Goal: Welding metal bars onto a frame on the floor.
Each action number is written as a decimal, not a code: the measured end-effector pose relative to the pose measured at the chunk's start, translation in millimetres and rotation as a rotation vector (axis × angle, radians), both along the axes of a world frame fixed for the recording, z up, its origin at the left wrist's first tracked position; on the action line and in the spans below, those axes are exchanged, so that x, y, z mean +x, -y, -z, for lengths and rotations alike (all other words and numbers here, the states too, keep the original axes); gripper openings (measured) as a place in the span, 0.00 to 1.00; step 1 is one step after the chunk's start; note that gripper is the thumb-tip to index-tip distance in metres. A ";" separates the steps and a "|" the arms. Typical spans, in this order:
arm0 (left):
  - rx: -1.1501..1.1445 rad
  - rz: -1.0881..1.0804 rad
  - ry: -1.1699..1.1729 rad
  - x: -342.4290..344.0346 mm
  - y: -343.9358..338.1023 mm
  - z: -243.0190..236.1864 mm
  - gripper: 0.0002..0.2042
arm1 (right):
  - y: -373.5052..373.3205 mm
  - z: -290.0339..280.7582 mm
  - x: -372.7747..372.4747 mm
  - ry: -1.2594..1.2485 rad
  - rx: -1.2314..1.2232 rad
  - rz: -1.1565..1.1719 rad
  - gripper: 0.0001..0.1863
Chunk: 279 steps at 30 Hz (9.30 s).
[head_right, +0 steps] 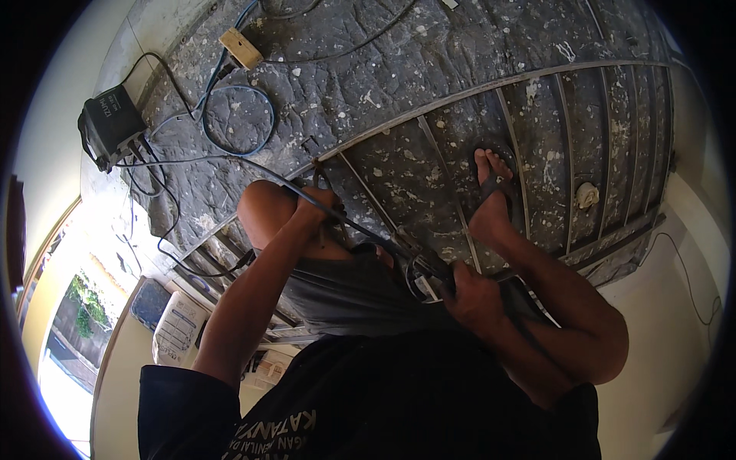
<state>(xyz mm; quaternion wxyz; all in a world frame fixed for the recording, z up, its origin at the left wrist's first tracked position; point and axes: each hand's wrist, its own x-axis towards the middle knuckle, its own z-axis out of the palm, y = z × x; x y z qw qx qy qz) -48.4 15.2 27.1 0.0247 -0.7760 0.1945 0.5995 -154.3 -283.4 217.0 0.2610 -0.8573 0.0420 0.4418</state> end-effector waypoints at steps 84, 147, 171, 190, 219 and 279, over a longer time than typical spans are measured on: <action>-0.105 -0.152 0.027 -22.3 -19.7 28.7 0.10 | -1.9 3.0 -1.1 -0.035 0.025 0.059 0.20; -0.036 0.050 -0.041 -2.1 -4.2 5.5 0.10 | -4.3 5.2 0.3 -0.057 0.043 0.113 0.18; -0.013 0.015 -0.082 -4.6 -1.9 -0.6 0.11 | -0.2 10.9 -12.1 -0.049 0.065 0.054 0.19; -0.042 0.071 0.035 -0.8 -1.7 -2.5 0.13 | -10.2 5.7 4.5 0.001 0.071 0.067 0.20; -0.014 0.065 0.015 1.3 1.2 -0.6 0.10 | -7.8 7.9 2.6 -0.079 0.052 0.061 0.20; -0.157 -0.472 0.007 -54.7 -40.5 67.3 0.10 | -10.1 11.4 7.1 0.025 0.094 0.068 0.19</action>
